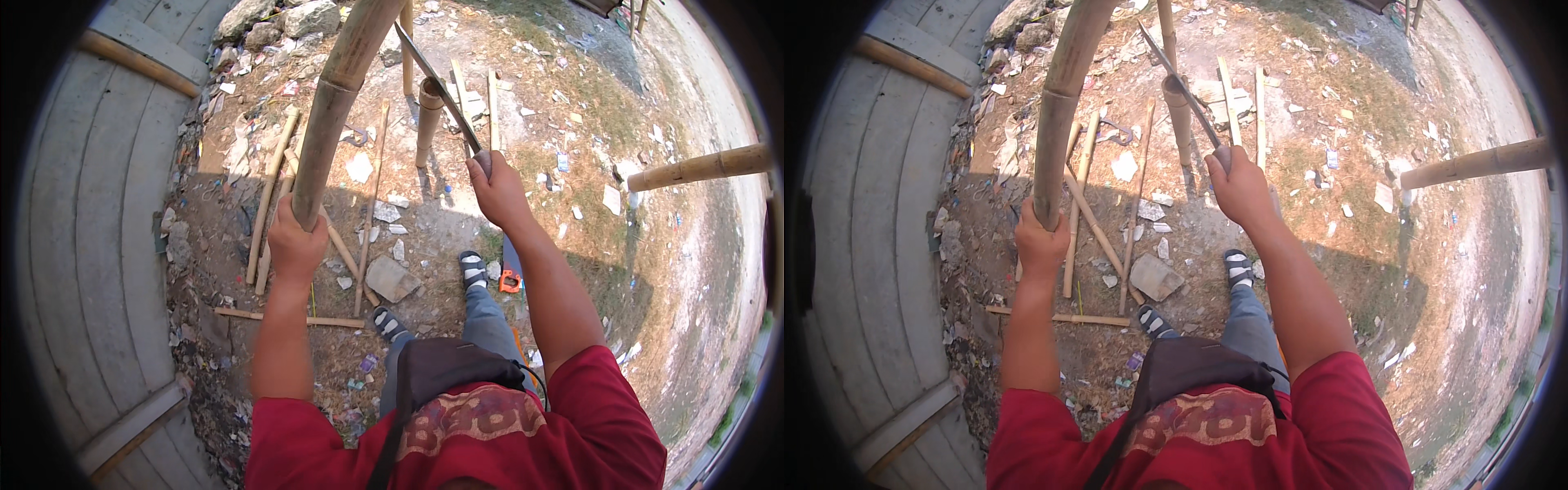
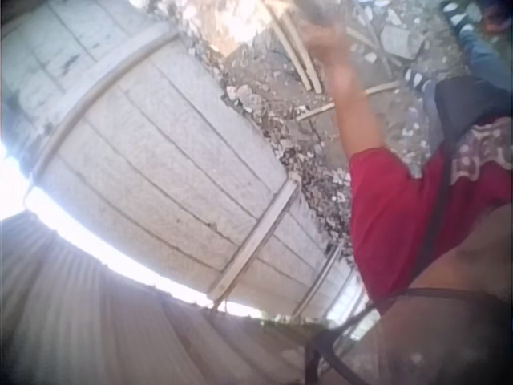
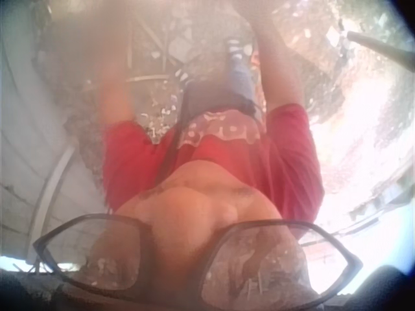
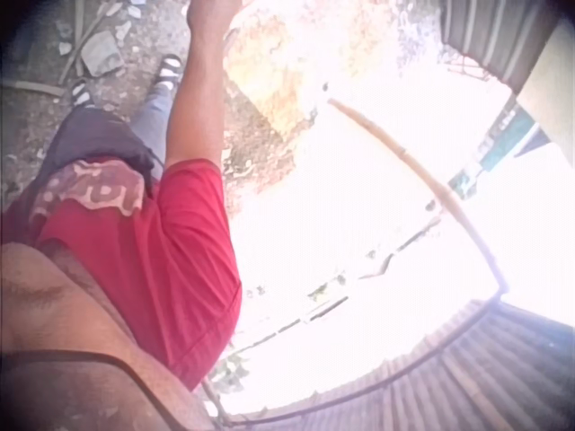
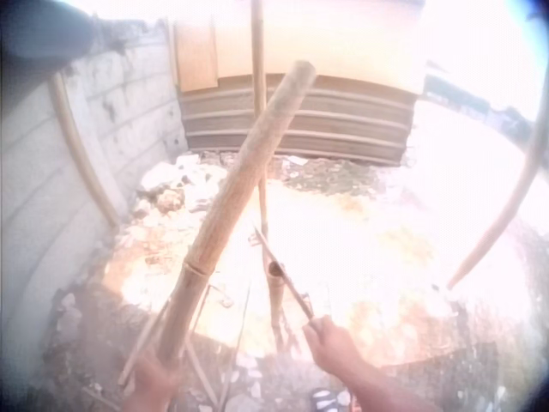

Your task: The person uses a machete to chop a long bamboo pole into smaller sections. They repeatedly strike the bamboo against a vertical support pole to split it, then move the cut pieces aside.

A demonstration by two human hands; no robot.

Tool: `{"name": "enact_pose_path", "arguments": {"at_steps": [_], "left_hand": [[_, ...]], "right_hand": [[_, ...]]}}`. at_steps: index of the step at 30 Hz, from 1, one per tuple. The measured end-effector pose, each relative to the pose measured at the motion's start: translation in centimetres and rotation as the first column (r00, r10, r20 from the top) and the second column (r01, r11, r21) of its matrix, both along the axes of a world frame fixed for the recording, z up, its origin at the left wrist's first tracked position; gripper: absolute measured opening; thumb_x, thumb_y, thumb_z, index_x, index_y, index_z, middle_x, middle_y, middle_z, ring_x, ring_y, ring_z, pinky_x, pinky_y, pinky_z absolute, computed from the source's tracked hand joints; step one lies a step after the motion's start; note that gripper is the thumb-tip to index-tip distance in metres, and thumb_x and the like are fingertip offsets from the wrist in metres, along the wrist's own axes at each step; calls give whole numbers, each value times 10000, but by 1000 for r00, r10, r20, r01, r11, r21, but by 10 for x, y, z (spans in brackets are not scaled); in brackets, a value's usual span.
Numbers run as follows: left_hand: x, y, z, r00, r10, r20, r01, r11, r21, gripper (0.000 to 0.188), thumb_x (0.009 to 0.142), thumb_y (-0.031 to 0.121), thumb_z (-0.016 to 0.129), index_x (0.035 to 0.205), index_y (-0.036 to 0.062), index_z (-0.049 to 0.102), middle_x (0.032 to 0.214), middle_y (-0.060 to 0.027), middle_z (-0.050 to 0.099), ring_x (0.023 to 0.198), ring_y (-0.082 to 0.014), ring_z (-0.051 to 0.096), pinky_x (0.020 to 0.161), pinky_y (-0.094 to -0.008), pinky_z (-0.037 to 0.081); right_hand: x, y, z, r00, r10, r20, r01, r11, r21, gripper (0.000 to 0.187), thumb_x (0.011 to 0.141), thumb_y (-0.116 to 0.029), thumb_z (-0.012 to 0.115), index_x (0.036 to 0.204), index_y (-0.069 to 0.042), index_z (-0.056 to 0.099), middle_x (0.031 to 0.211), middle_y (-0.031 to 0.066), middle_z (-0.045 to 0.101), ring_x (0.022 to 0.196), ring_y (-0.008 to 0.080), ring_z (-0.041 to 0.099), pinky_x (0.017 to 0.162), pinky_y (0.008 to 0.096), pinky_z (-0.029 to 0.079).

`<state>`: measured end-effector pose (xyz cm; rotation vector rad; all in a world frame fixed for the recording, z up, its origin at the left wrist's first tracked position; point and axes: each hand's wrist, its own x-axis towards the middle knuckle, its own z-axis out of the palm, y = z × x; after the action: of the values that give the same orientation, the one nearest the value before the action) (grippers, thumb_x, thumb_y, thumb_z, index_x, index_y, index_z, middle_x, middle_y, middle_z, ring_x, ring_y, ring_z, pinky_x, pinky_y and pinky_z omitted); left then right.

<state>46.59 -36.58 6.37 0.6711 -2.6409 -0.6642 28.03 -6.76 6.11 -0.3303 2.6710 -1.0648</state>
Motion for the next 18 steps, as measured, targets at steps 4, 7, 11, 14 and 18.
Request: {"name": "enact_pose_path", "arguments": {"at_steps": [4,7,11,14,18], "left_hand": [[8,2,-61,961,-8,275,8,1000,-1,616,783,165,762,1333,10,533,1049,-250,678,970,-456,662,833,-520,544],[10,6,-48,963,25,269,-29,999,14,594,787,159,757,1321,13,543,1043,-244,682,964,-454,664,827,-518,543],[4,3,-1,999,16,34,-16,1000,-23,530,798,149,742,1280,10,570,1024,-245,687,935,-450,673,809,-516,537],[-7,4,36,990,65,-126,-56,996,74,473,804,143,735,1234,9,588,1014,-247,690,929,-441,680,799,-513,533],[-20,9,26,1000,21,20,-22,998,59,486,791,152,746,1225,3,585,1029,-253,691,963,-449,676,838,-514,536]], "right_hand": [[-2,-6,2,999,24,-22,-23,1000,15,433,1001,-412,585,1087,12,571,939,299,690,906,488,668,789,532,514],[-10,-2,1,1000,15,-17,-15,1000,11,451,999,-428,582,1096,12,571,939,303,689,906,489,669,793,534,515],[-14,4,-1,1000,12,-13,-12,1000,15,460,996,-433,587,1110,13,568,948,311,689,917,495,670,807,538,517],[-10,7,-3,1000,-7,9,7,999,37,459,994,-430,589,1111,13,564,961,314,688,925,495,671,815,539,518],[-7,6,-8,999,-21,-26,22,999,41,426,1001,-431,597,1086,-14,600,898,257,692,865,453,680,765,497,519]]}}
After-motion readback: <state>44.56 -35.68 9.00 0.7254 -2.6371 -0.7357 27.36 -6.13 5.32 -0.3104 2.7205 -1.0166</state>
